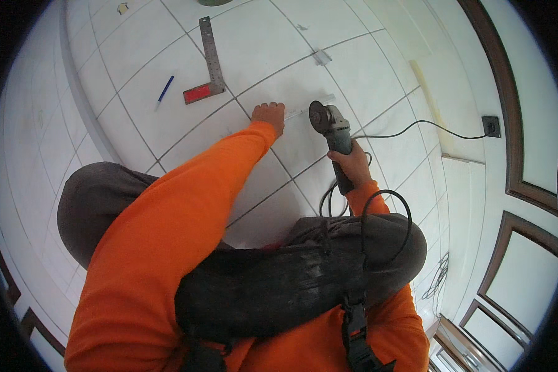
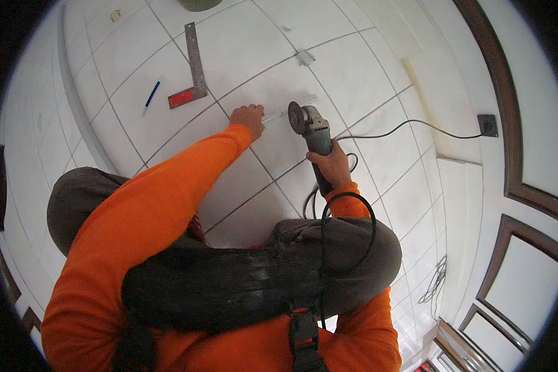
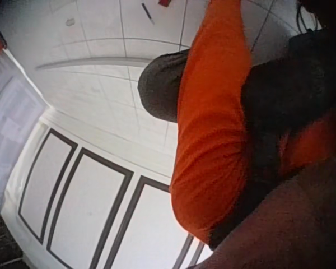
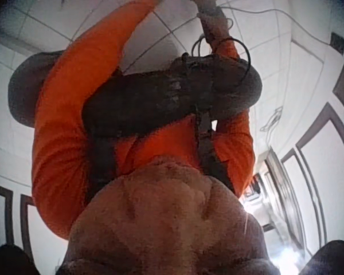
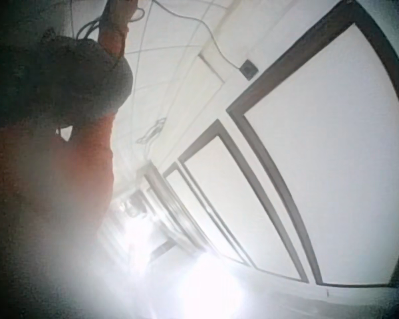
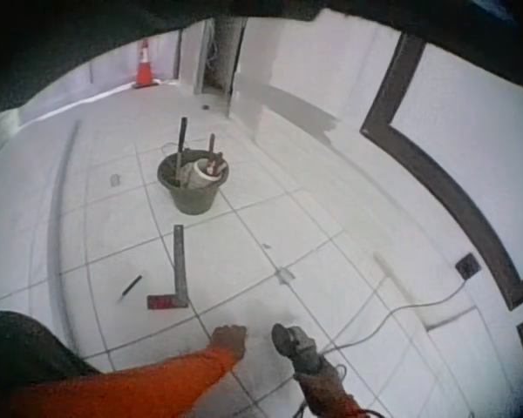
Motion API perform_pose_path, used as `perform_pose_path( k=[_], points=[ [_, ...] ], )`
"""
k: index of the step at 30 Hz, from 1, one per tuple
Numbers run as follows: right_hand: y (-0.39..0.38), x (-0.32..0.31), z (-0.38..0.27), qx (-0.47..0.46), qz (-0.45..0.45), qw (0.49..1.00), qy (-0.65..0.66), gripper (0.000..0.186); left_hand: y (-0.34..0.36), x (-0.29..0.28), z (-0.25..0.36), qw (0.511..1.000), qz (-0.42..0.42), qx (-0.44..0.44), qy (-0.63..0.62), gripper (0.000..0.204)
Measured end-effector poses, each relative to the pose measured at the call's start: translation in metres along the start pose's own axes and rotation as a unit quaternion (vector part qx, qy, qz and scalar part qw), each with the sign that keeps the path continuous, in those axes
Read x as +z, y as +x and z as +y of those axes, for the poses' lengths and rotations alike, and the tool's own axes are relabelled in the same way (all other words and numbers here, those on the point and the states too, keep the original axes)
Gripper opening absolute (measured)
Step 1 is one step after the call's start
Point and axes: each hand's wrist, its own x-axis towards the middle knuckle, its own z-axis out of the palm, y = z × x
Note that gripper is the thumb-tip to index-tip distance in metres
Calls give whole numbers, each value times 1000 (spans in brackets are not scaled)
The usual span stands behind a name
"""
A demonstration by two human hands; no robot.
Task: The person measures a metal profile with a square and marks it with a pen, then uses a powered angle grinder to cut through the metal, and finally trims the edges of the cut piece using shears.
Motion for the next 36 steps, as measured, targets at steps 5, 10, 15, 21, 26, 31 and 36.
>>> perform_pose_path(
  k=[5, 10, 15, 21, 26, 31, 36],
  points=[
    [-3, 2, -19, 9, -9, 999, -47, 69, 1, 2, -6, 999, -33, -3, -1, 31],
    [11, 2, -23, 5, -17, 995, -100, 75, 4, 6, -8, 999, 3, 32, 38, 25],
    [13, 5, -23, 13, -25, 995, -94, 77, 2, 3, -6, 999, 12, 35, 21, 20],
    [12, 7, -17, -5, -15, 996, -91, 74, 2, 0, -5, 999, 6, 38, 25, 19],
    [13, 9, -21, -7, -18, 995, -95, 70, 2, 1, -8, 998, 22, 37, 37, 19],
    [16, 12, -8, -1, -12, 1000, -19, 66, 6, -4, -1, 997, 0, 39, 60, 21],
    [13, 17, -22, -19, 0, 999, -44, 54, 5, -2, -8, 999, 2, 30, 41, 23]
  ],
)
